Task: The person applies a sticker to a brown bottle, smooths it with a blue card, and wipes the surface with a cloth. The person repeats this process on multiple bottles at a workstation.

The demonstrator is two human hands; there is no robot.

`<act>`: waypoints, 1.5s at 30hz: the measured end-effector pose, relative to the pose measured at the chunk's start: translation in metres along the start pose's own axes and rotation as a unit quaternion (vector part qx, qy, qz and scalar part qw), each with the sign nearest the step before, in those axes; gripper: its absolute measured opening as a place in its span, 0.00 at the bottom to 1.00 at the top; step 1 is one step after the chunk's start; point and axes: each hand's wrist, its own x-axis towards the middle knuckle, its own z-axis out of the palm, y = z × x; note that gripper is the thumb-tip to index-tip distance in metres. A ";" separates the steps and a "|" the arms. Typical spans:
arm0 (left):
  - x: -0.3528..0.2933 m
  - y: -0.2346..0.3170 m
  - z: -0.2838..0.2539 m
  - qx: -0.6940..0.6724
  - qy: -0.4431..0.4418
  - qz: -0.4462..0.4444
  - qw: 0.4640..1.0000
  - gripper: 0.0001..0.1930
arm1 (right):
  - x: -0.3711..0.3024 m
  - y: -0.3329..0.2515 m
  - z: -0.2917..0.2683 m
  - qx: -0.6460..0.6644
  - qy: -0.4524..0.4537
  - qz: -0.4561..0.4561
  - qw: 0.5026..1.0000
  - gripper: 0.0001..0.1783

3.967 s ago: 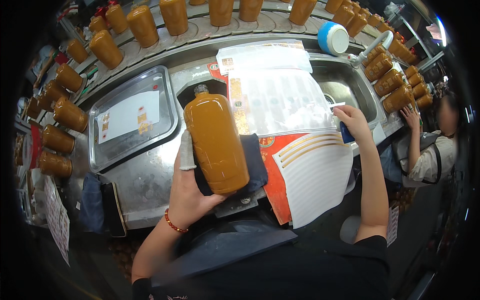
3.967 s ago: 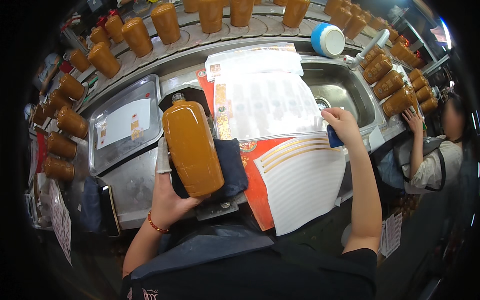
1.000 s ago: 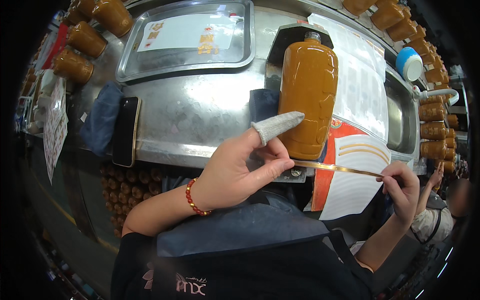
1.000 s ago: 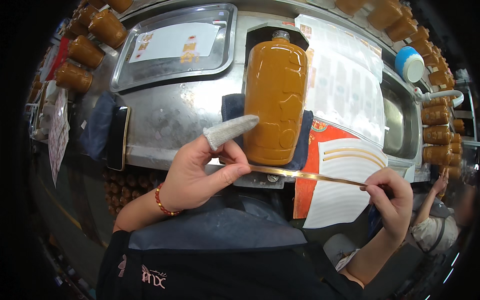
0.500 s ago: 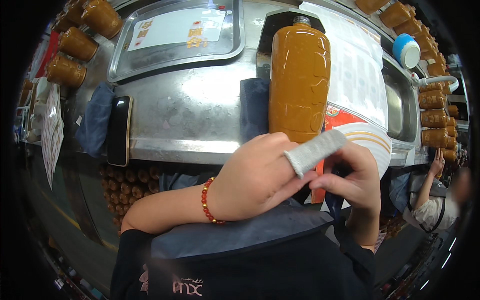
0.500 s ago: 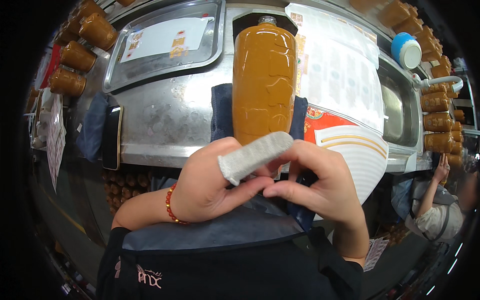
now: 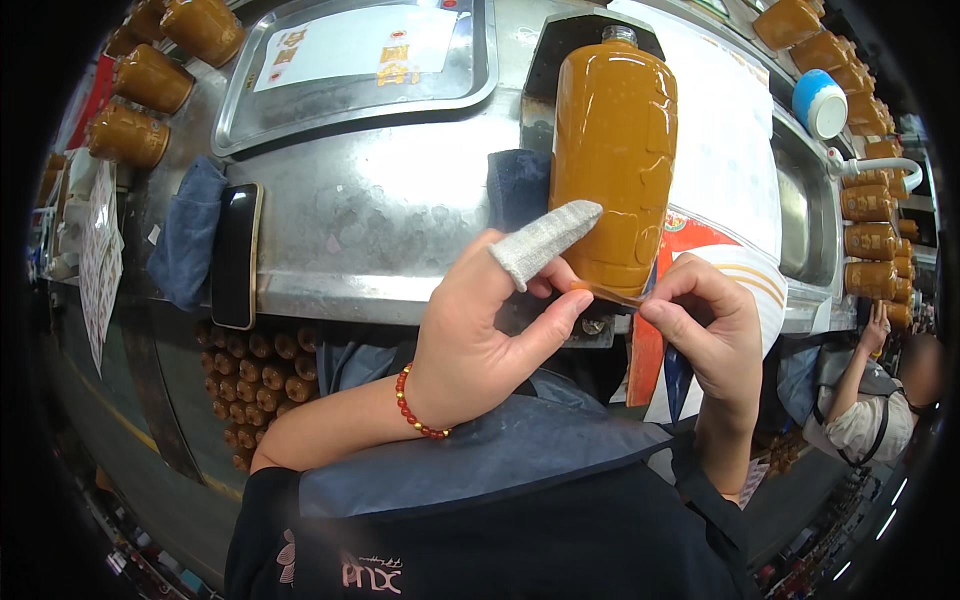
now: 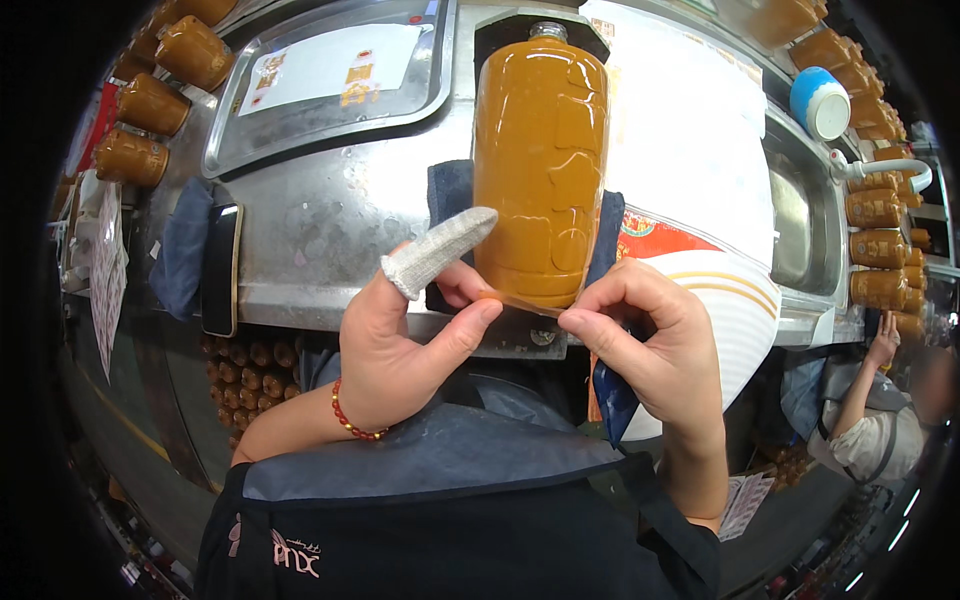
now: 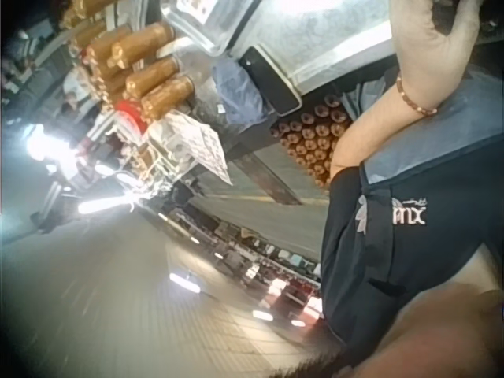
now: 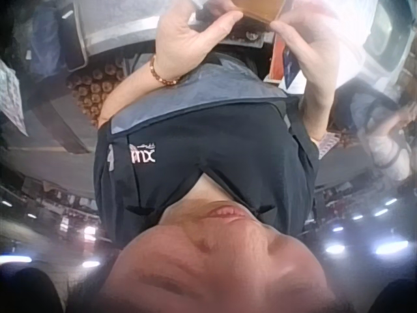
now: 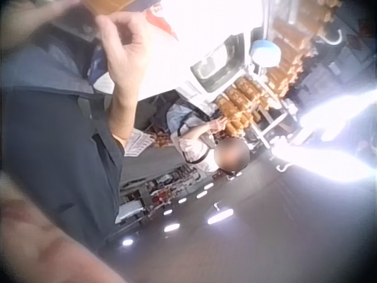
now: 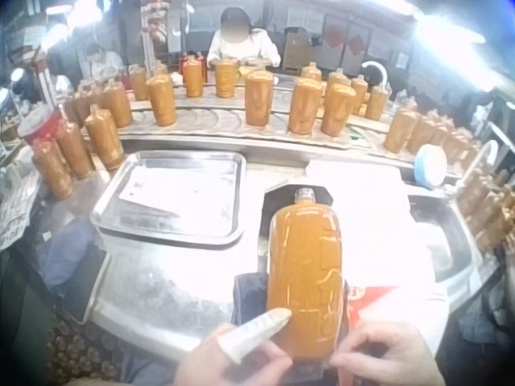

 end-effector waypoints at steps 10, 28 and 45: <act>-0.002 -0.007 0.008 -0.092 0.031 -0.041 0.994 0.26 | 0.005 0.004 -0.001 -0.036 -0.006 -0.025 0.999 0.06; -0.010 -0.013 0.015 -0.069 0.043 -0.078 0.994 0.34 | 0.008 0.002 0.003 -0.075 0.016 -0.030 0.997 0.10; -0.008 -0.012 0.015 -0.093 0.032 -0.114 0.989 0.37 | 0.009 0.003 0.003 -0.081 0.015 -0.031 0.996 0.10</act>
